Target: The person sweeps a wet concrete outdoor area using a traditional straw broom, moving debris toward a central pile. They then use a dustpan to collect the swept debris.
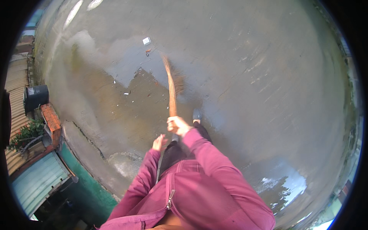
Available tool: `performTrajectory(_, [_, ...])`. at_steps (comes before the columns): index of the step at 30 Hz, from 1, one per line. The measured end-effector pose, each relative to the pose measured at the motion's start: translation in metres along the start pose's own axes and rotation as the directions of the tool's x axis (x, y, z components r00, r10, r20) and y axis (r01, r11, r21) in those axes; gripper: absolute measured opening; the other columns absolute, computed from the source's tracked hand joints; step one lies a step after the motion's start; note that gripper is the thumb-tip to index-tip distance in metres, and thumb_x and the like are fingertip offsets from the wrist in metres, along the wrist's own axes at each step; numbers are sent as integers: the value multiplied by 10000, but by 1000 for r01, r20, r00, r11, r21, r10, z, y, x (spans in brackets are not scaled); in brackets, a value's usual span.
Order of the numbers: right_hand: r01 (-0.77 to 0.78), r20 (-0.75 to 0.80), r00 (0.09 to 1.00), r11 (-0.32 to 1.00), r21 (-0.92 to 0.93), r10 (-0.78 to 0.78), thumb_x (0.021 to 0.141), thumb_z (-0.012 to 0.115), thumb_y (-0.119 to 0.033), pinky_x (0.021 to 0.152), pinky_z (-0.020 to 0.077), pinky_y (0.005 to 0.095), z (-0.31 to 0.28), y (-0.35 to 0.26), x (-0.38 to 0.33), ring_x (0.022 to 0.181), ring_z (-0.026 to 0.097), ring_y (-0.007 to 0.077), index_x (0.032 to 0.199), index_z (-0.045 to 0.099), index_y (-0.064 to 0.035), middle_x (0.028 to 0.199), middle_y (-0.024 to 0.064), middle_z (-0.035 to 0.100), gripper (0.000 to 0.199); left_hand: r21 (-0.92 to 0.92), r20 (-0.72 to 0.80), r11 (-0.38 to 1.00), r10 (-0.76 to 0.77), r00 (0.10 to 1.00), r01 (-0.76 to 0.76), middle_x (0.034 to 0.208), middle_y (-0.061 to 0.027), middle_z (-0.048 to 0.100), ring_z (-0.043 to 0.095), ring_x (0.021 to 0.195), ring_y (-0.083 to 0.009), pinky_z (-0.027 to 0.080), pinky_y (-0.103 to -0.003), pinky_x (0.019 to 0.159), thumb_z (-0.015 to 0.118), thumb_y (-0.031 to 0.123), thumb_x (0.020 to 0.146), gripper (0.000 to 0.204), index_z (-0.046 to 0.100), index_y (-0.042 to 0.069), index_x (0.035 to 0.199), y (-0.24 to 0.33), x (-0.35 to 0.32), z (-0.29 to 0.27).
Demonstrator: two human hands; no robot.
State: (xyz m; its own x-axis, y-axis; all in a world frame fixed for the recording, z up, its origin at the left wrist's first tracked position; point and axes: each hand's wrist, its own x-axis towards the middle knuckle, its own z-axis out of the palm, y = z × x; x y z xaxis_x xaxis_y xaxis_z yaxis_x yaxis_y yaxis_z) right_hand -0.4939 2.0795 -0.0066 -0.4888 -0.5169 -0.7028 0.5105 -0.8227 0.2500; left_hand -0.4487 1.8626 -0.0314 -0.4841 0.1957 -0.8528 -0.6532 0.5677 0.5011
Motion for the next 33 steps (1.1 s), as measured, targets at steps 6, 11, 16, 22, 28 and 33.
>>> performTrajectory(6, [179,-121,977,983,35,-174,750,501,-84,293,269,172,-65,-33,-153,383,366,59,889,451,24,584,14,424,183,-456,475,831,-74,877,318,1090,-160,510,509,1024,-327,444,-544,783,609,464,771,636,387,66,1215,172,54,161])
performTrajectory(11, [415,-246,885,909,34,-395,767,494,-53,356,342,238,-91,3,-183,448,402,116,762,444,-33,575,24,403,54,-459,373,824,-160,914,332,615,-56,507,536,485,-161,477,-302,393,698,104,720,224,499,12,762,174,71,272])
performTrajectory(16, [489,-494,762,872,14,-419,760,518,-76,413,379,245,-86,-44,-139,454,415,118,683,455,-77,571,4,423,99,-306,652,824,-183,735,477,605,-61,546,538,487,-179,467,-311,449,723,158,690,235,531,38,750,163,128,288])
performTrajectory(22, [177,-343,903,951,-255,-260,772,542,-76,419,390,261,-17,-60,-44,462,421,124,745,493,-56,599,8,450,59,-631,583,588,-71,809,506,623,-48,498,495,514,-134,443,-264,463,645,101,755,185,476,57,818,163,188,153])
performTrajectory(28, [49,-84,994,980,-192,-66,714,558,-49,369,346,233,37,-142,-63,454,423,99,791,449,-50,591,7,426,134,-768,-245,608,13,970,-202,624,-59,507,503,470,-172,449,-301,417,609,58,723,272,440,89,935,267,184,112])
performTrajectory(33, [243,-163,890,745,-622,-426,717,536,-49,359,391,263,88,-200,-96,442,459,122,895,412,-66,603,28,447,218,-798,163,600,134,977,51,680,-91,520,549,531,-199,491,-349,457,627,105,723,364,402,118,1008,374,192,121])
